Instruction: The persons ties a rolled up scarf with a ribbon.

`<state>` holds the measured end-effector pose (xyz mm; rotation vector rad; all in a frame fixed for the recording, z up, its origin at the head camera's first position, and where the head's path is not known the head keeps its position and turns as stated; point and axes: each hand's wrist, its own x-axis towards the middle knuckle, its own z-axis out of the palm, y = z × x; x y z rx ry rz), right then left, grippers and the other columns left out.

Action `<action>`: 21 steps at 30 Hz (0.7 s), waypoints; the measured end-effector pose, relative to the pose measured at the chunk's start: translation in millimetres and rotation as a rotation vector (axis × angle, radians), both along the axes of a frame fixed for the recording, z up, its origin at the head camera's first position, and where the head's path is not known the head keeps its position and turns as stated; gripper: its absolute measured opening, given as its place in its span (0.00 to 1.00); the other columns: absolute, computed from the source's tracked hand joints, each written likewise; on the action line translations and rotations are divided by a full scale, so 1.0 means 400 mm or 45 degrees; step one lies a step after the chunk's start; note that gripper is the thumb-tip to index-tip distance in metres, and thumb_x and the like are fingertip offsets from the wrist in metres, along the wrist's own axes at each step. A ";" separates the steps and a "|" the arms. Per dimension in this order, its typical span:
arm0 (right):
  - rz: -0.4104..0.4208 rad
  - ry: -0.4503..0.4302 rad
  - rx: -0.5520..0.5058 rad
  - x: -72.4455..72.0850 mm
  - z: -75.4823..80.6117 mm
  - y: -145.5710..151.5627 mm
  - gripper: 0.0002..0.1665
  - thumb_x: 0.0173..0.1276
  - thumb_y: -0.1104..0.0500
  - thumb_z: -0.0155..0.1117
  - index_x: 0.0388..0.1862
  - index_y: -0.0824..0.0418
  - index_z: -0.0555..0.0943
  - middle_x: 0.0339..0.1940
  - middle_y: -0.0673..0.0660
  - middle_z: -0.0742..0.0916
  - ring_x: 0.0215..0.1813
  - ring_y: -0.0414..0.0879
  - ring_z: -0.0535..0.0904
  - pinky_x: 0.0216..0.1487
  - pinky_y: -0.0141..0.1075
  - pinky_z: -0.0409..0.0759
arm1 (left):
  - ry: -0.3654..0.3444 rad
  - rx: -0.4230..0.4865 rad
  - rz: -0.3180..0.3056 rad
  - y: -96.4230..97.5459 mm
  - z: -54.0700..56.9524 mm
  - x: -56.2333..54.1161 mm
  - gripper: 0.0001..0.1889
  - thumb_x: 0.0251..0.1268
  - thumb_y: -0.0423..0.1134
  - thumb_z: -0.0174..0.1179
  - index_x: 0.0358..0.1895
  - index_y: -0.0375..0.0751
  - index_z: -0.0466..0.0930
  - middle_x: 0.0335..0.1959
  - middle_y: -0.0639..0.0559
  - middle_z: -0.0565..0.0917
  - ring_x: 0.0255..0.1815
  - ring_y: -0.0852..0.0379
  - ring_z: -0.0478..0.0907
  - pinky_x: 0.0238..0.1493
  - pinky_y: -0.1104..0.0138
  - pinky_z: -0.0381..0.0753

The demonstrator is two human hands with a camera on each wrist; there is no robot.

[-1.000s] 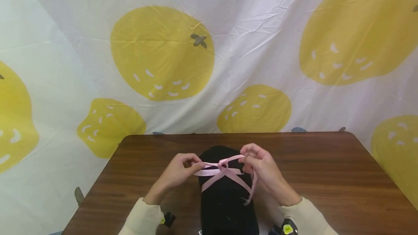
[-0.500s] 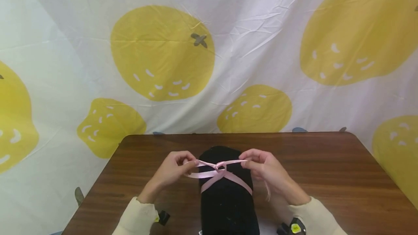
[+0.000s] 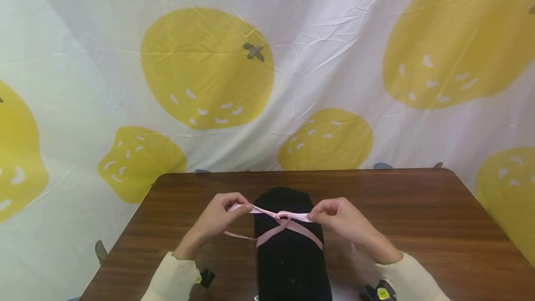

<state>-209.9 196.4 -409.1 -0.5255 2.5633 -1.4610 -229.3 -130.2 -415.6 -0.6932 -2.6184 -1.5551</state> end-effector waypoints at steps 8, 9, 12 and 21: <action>-0.019 0.029 -0.019 0.005 -0.006 0.012 0.08 0.67 0.55 0.68 0.36 0.58 0.85 0.18 0.49 0.70 0.20 0.39 0.63 0.21 0.32 0.62 | -0.026 -0.019 0.019 -0.002 -0.004 0.002 0.05 0.65 0.40 0.66 0.35 0.43 0.86 0.26 0.53 0.77 0.29 0.58 0.70 0.30 0.70 0.69; -0.022 0.035 -0.018 0.005 -0.007 0.014 0.08 0.67 0.55 0.68 0.36 0.58 0.85 0.18 0.49 0.70 0.20 0.39 0.64 0.21 0.32 0.63 | -0.029 -0.028 0.023 -0.002 -0.005 0.002 0.05 0.65 0.39 0.66 0.35 0.42 0.86 0.26 0.52 0.76 0.29 0.57 0.69 0.30 0.69 0.69; -0.032 0.049 -0.011 0.004 -0.009 0.020 0.07 0.67 0.54 0.68 0.36 0.58 0.85 0.18 0.48 0.71 0.21 0.39 0.64 0.21 0.32 0.63 | -0.049 -0.048 0.028 -0.002 -0.008 0.003 0.04 0.66 0.36 0.64 0.35 0.39 0.85 0.25 0.50 0.76 0.29 0.56 0.69 0.29 0.69 0.69; -0.060 0.069 -0.004 0.004 -0.018 0.039 0.07 0.67 0.55 0.68 0.35 0.58 0.85 0.19 0.48 0.73 0.22 0.38 0.64 0.22 0.32 0.63 | -0.068 -0.079 0.031 -0.017 -0.028 0.002 0.06 0.66 0.41 0.65 0.35 0.43 0.86 0.25 0.53 0.77 0.28 0.59 0.70 0.29 0.69 0.70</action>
